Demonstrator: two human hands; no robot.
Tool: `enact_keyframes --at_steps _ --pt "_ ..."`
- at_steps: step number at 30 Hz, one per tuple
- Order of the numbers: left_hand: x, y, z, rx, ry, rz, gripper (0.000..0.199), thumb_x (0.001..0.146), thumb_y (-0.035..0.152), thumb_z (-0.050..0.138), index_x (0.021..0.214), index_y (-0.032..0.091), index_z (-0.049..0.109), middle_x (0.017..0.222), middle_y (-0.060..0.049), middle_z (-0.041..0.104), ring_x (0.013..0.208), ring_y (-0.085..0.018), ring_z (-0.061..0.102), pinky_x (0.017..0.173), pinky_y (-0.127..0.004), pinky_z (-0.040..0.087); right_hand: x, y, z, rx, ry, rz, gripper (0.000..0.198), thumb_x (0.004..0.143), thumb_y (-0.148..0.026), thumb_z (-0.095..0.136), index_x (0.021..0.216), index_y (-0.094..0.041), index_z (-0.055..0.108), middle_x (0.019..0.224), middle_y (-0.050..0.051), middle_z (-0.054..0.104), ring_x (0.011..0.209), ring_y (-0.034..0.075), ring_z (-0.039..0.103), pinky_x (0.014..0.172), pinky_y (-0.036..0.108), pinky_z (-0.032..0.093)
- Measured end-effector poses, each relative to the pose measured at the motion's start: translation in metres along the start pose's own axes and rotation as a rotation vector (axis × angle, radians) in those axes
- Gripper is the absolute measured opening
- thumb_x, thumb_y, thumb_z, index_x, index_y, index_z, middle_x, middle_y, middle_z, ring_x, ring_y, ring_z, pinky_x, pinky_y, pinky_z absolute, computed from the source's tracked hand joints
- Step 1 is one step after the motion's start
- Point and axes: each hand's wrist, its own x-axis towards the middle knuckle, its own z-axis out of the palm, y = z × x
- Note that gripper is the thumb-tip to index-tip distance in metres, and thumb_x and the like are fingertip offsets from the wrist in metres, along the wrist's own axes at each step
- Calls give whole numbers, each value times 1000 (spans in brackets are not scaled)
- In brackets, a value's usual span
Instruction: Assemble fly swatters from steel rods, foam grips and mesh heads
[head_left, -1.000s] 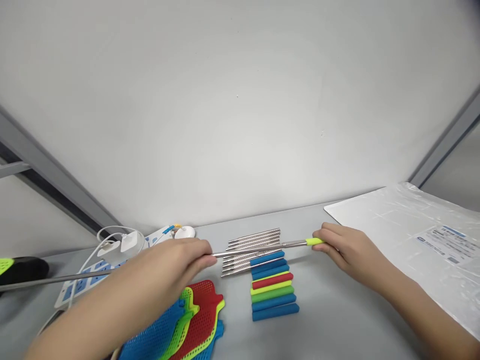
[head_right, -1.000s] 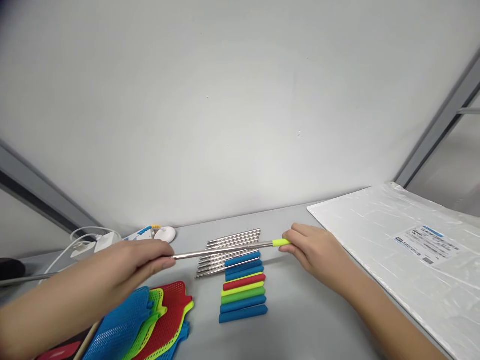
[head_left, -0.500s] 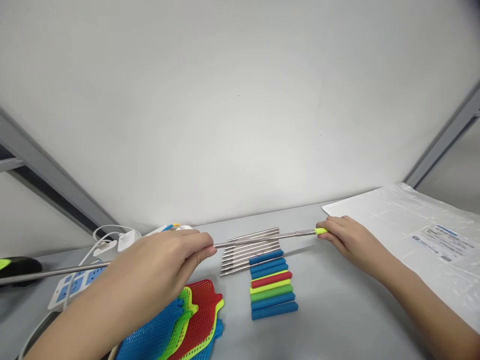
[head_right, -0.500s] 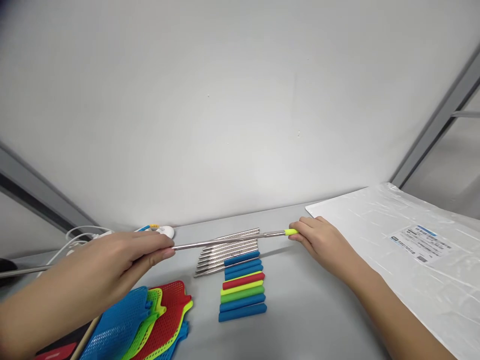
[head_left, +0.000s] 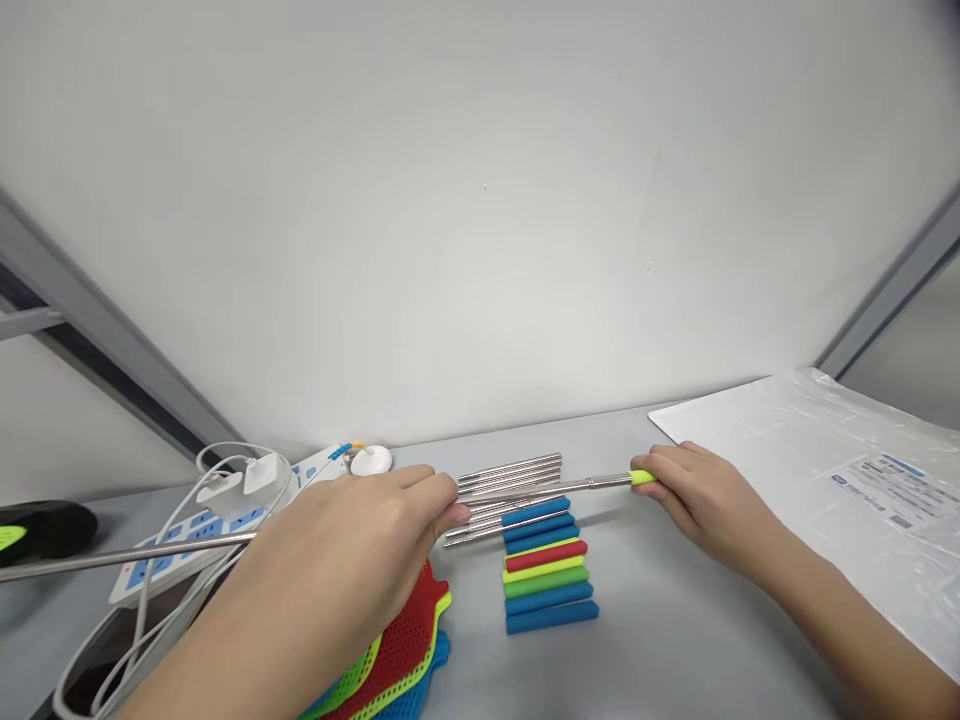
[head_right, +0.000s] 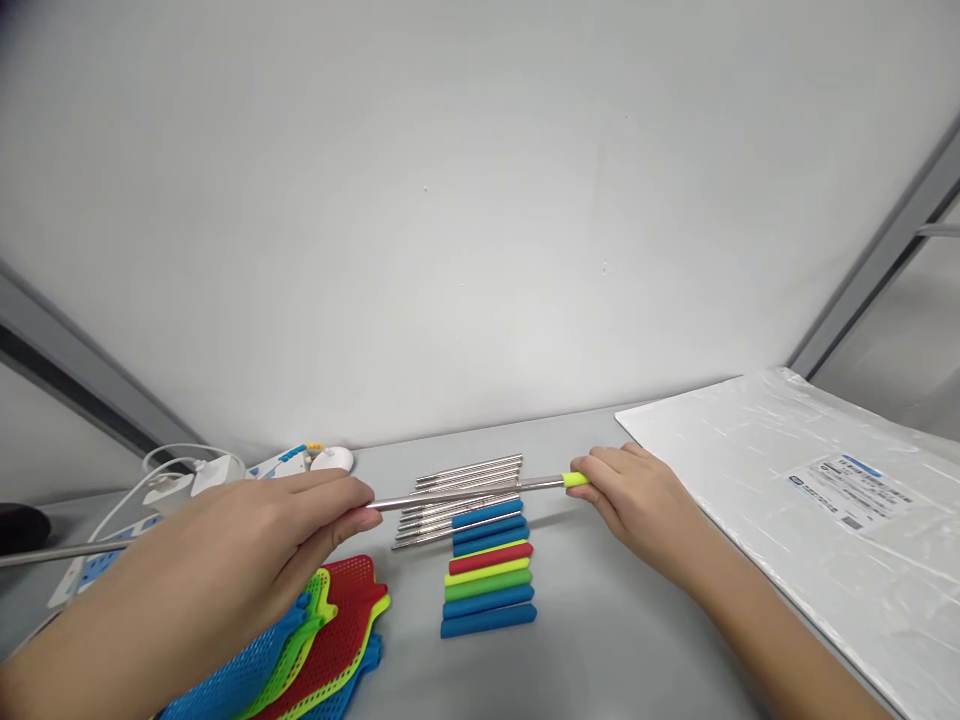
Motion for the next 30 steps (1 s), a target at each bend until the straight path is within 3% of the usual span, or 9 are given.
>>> enact_keyframes --at_steps 6,13,18,21,25,30 --pt "1 1 -1 125 -80 -33 40 98 44 30 72 25 54 66 0 61 54 -21 55 50 -33 22 -1 -8 0 -15 0 -5 17 102 -31 41 93 -22 52 76 0 61 61 16 49 62 30 35" --pt "6 -2 2 116 50 191 31 95 26 44 65 22 49 64 -1 57 64 -21 47 62 -35 28 0 -18 1 -46 0 -54 24 103 -34 38 89 -21 54 69 -1 62 56 15 49 56 29 32" --pt "10 0 4 27 -16 139 28 94 19 47 67 21 47 68 -2 56 70 -21 46 61 -34 27 -3 -17 2 -101 8 -40 23 102 -33 40 87 -21 54 70 0 62 55 16 49 58 30 30" --pt "13 13 18 -34 -36 180 27 96 18 46 69 21 47 69 -1 56 72 -21 46 60 -33 26 -1 -31 3 -90 15 -91 27 103 -34 39 85 -21 54 66 -1 60 52 15 47 56 30 28" --pt "15 38 44 -36 -22 343 25 98 16 45 73 20 49 71 -1 57 74 -21 46 67 -35 28 4 -57 5 -77 39 -193 31 103 -34 38 81 -20 56 60 -2 54 48 14 40 54 31 24" --pt "17 40 43 -34 -12 339 30 101 33 43 75 20 52 72 0 59 69 -20 49 69 -36 29 5 -58 5 -53 50 -147 32 103 -36 38 83 -19 57 61 -2 54 49 14 38 55 31 23"
